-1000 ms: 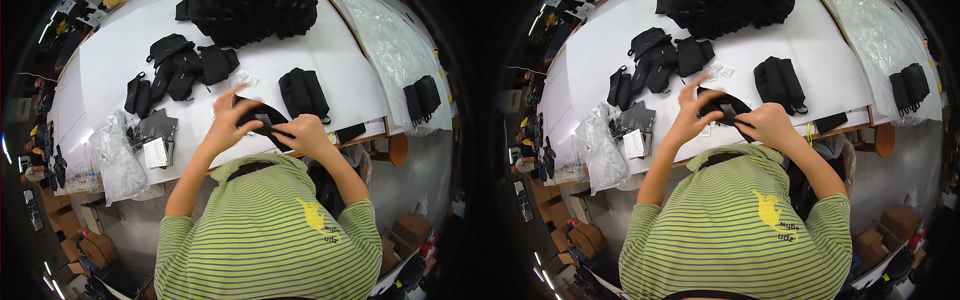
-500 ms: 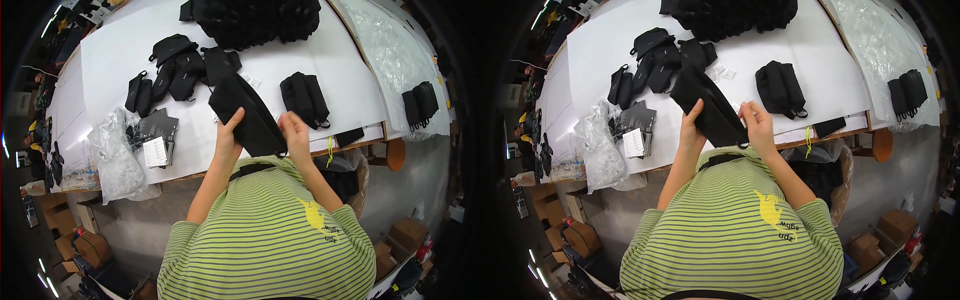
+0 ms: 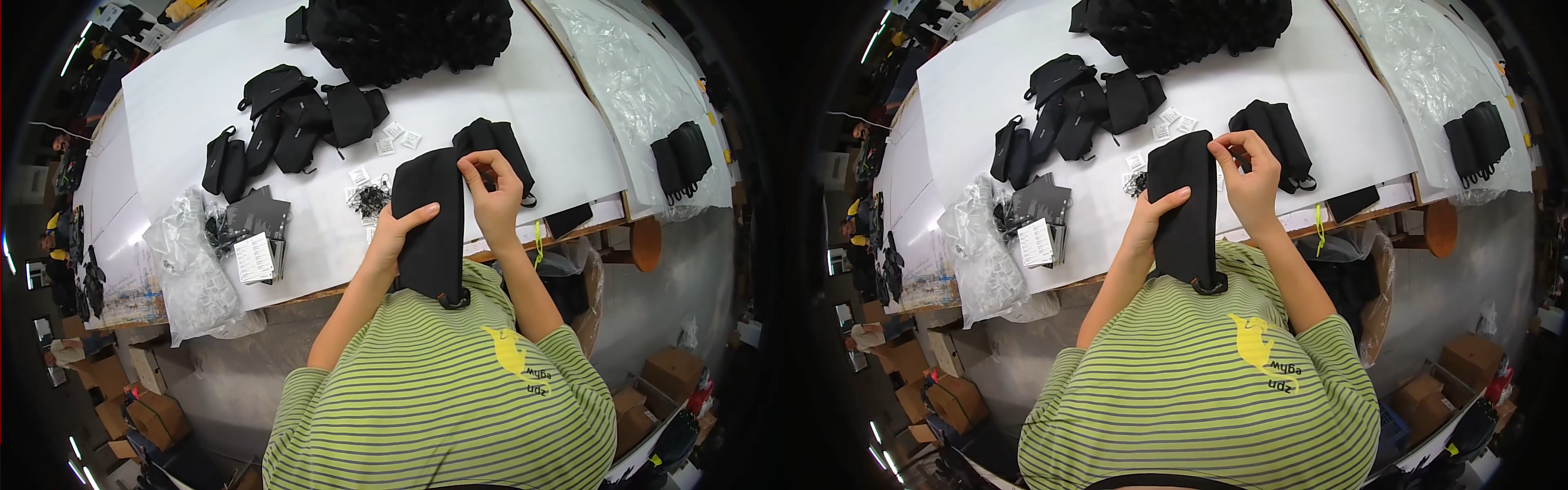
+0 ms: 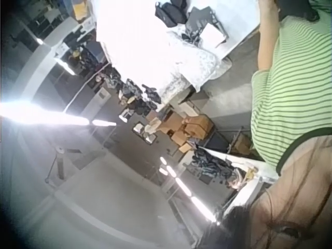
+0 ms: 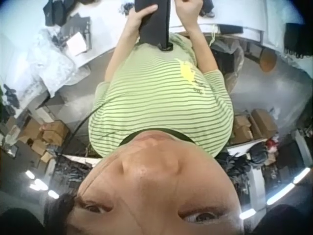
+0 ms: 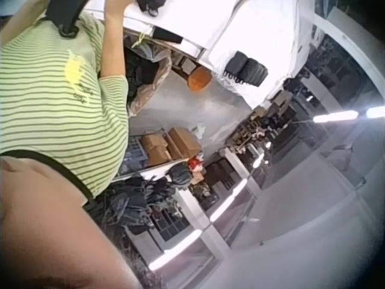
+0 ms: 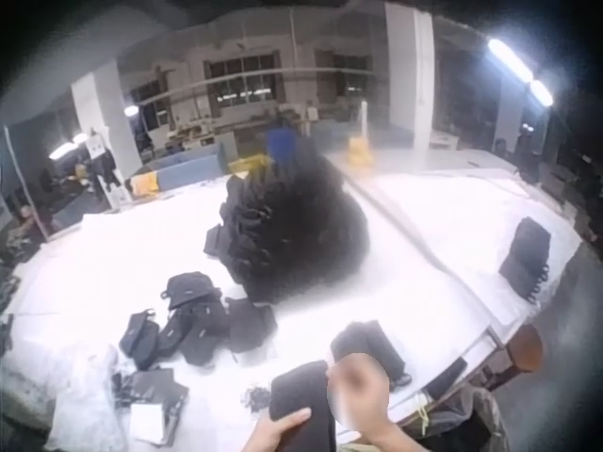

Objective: Placing instruction tags and silica gel packets into small black zippered pouches.

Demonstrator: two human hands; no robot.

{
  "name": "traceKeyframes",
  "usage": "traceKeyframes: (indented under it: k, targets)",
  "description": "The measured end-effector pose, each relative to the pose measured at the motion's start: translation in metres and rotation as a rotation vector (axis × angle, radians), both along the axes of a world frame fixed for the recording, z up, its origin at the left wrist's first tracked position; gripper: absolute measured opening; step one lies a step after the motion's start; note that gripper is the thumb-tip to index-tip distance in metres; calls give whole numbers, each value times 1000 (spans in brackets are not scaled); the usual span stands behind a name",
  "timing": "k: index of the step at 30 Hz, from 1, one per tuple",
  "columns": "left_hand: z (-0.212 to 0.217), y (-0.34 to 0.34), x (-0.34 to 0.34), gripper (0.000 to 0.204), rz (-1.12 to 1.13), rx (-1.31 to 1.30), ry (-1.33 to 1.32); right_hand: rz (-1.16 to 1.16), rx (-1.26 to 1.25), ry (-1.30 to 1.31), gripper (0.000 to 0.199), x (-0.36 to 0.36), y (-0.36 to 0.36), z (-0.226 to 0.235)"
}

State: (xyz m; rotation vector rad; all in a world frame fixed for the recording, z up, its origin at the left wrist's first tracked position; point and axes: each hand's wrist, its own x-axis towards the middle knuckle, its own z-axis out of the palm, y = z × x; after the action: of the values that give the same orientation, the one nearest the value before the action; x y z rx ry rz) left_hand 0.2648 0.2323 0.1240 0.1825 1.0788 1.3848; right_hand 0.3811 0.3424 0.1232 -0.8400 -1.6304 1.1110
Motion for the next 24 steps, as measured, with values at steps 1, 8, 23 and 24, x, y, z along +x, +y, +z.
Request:
traceKeyframes:
  k: [1,8,23,24]
  targets:
    - [-1,0,2,37,49,4,-12,-8,57,-44,8,1,-3,4]
    - [-9,-2,-33,23,290,31,-197,468,12,-100,7,12,-37,38]
    - [0,-11,-27,31,303,-18,-268,426,736,-615,51,16,-39,44]
    - [0,-14,-24,31,301,-17,-267,452,733,-633,55,15,-34,38]
